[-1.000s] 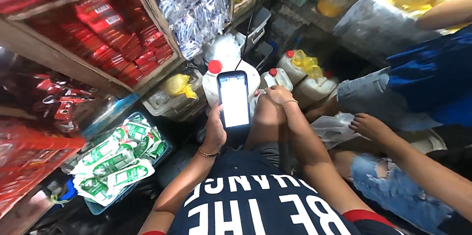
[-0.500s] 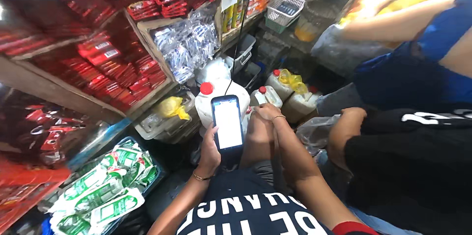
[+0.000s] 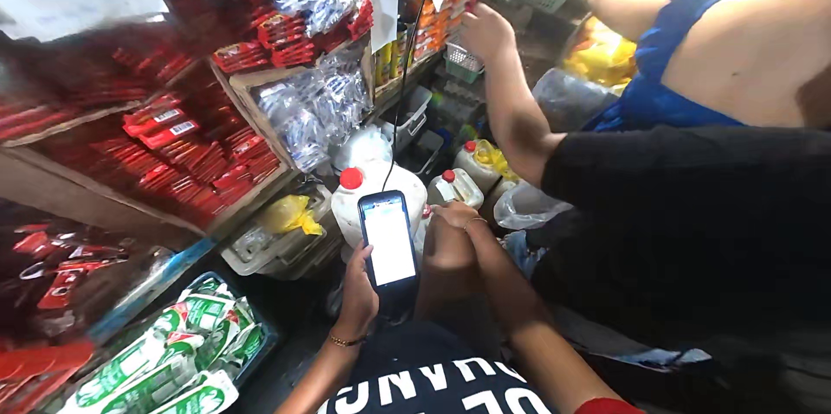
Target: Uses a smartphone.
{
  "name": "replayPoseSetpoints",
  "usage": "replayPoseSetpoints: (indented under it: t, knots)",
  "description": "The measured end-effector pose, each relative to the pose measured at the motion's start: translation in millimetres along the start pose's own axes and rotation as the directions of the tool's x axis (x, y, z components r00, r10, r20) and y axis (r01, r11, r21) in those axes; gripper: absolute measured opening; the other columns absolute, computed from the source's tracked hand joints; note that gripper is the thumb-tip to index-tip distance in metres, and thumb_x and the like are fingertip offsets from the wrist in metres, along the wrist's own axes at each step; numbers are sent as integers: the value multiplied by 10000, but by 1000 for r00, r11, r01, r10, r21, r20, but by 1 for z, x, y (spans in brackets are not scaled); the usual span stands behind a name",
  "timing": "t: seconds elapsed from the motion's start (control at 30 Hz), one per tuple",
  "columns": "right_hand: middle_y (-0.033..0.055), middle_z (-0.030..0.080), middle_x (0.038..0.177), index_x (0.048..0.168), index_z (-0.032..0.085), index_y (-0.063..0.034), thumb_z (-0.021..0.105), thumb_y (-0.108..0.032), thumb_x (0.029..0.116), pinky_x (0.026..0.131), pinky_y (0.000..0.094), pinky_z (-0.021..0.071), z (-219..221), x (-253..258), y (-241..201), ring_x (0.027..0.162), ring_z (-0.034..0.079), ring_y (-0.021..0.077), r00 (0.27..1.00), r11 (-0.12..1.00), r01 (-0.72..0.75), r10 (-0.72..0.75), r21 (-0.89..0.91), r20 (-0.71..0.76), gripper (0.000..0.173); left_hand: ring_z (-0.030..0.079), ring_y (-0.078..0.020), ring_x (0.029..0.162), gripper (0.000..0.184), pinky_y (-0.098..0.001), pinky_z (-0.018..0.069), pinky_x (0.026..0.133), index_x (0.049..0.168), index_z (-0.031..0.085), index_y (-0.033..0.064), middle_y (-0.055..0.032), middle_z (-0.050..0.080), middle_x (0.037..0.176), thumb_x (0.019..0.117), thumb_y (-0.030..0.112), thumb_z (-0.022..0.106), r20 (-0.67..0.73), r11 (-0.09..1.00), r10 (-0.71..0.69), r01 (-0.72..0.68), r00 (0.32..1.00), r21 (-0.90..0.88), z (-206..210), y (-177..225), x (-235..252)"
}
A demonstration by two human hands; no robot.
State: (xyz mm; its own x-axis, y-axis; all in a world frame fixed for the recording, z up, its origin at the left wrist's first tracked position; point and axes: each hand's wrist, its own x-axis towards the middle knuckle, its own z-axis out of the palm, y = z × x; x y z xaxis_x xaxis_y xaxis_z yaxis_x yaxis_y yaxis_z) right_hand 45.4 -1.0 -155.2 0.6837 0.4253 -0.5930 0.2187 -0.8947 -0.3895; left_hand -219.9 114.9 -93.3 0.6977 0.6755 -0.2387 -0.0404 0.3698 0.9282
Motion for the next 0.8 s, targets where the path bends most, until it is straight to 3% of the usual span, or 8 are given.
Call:
replayPoseSetpoints:
  t: [0.23,0.8]
  knots:
    - [188,595,1403,1330,647,-76,341,-569,1044,1110,604,381,2,1,-1,1361,514,351,998,998,-16,12,-65,-66,647,598,-98,1136,417,-266,494,973,1421,494,-2,-108,597,1307,1083,155,307,1,1000,-13,13,1000,-21,-1,2,-1]
    - [190,635,1315,1216,688,-50,393,-526,1050,1085,560,402,0,-10,-9,1310,543,347,987,995,-41,26,-95,-159,584,611,-67,1085,401,-231,502,941,1395,500,-14,-89,614,1245,1083,140,299,11,999,3,-2,1000,-32,0,3,-4]
